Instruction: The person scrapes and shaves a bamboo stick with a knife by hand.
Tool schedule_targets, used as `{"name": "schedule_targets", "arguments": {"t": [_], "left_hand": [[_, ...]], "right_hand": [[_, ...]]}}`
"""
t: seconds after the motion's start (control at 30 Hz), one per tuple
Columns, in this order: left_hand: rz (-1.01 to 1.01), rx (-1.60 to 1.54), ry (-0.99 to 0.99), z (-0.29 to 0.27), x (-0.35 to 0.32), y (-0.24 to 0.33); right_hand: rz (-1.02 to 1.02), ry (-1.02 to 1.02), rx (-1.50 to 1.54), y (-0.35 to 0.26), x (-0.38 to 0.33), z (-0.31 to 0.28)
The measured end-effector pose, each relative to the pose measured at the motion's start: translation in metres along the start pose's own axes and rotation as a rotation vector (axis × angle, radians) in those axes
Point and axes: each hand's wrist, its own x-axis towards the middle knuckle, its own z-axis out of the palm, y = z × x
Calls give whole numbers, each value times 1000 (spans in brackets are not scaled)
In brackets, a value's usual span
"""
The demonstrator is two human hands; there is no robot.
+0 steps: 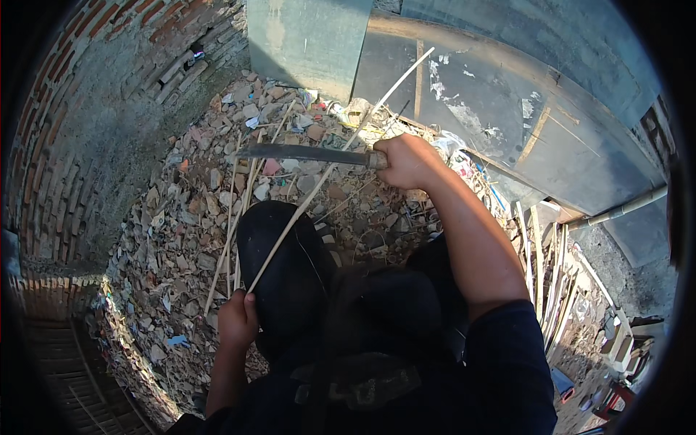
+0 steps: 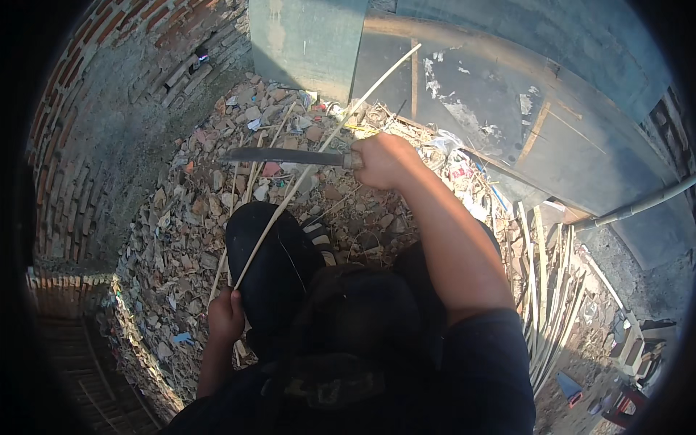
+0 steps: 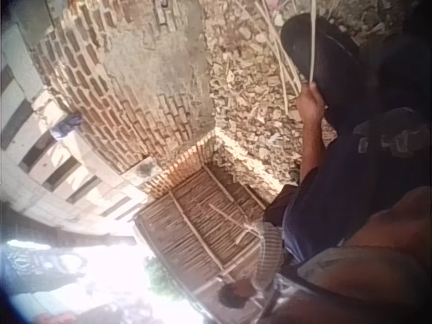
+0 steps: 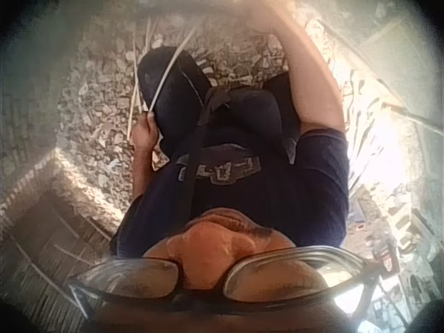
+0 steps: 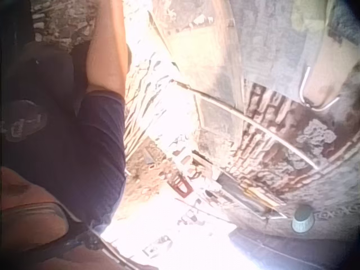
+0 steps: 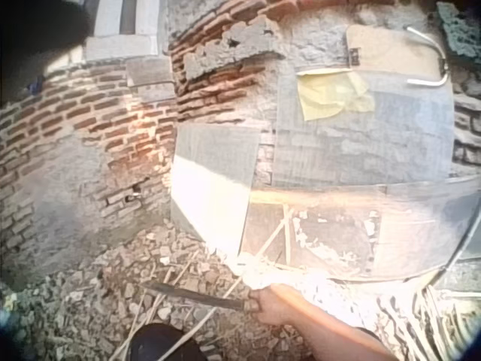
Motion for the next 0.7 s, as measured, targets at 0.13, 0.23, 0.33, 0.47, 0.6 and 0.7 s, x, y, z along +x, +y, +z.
{"name": "schedule_targets", "arguments": {"t": [0.13,0.23,0.33,0.47,0.6,0.7], "left_hand": [[30,47,16,-1,9,2],[47,73,-7,-4,14,1],[37,37,4,-3,7,-2],[69,-66,19,6,10,-10],[78,-10,32,1,13,-2],[-4,-22,-69,-2,9,0]], "right_hand": [[261,25,126,49,10,-7],[86,-12,7,45,11,17],[-91,-130,-92,-22,-7,3],[-58,-33,88,22,-3,-5],[180,114,252,65,5,6],[58,13,87,31,5,11]]}}
